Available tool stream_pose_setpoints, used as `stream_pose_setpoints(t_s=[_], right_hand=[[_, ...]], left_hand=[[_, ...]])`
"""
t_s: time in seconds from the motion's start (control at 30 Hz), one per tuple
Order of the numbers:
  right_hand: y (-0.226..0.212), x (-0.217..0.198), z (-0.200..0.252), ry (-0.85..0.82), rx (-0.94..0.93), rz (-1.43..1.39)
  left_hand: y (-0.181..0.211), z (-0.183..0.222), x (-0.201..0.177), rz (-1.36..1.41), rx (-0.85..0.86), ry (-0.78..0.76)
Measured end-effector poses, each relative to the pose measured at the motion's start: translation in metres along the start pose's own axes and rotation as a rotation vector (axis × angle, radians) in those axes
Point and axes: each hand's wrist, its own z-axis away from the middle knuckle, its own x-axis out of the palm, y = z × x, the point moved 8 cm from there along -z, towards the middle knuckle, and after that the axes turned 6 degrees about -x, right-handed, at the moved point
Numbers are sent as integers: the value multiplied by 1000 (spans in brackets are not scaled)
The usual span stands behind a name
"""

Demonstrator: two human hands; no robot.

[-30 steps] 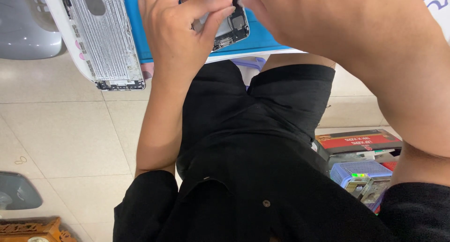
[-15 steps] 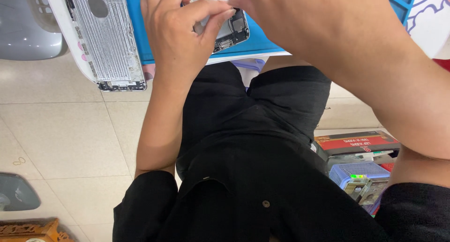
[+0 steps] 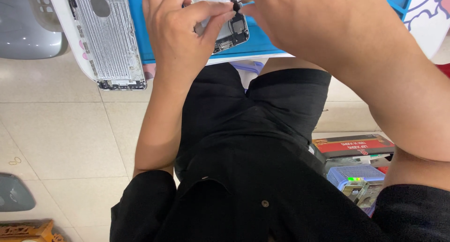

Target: Replacing internal components of a disassembled mobile phone using a precision screwdriver.

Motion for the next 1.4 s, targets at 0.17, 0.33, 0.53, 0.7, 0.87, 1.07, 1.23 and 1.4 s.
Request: stream_pose_setpoints(t_s=[0.17, 0.33, 0.53, 0.7, 0.87, 1.07, 1.23, 1.4], right_hand=[[0, 0, -2, -11, 42, 1], [4, 0, 7, 90, 141, -181], [7, -4, 14, 206, 243, -407], [23, 20, 64, 269, 341, -880], [36, 111, 184, 562, 786, -1481], [35, 151, 227, 895, 1106, -1652], [35, 148, 221, 978, 1144, -1445], [28, 157, 216, 997, 1109, -1394]], left_hand=[[-2, 1, -1, -6, 20, 13], [7, -3, -6, 10, 31, 7], [14, -2, -9, 25, 33, -5], [14, -2, -8, 62, 41, -9], [34, -14, -14, 29, 62, -13], [30, -11, -2, -3, 69, -48], [35, -16, 0, 63, -1, -54], [37, -21, 5, 30, -42, -45]])
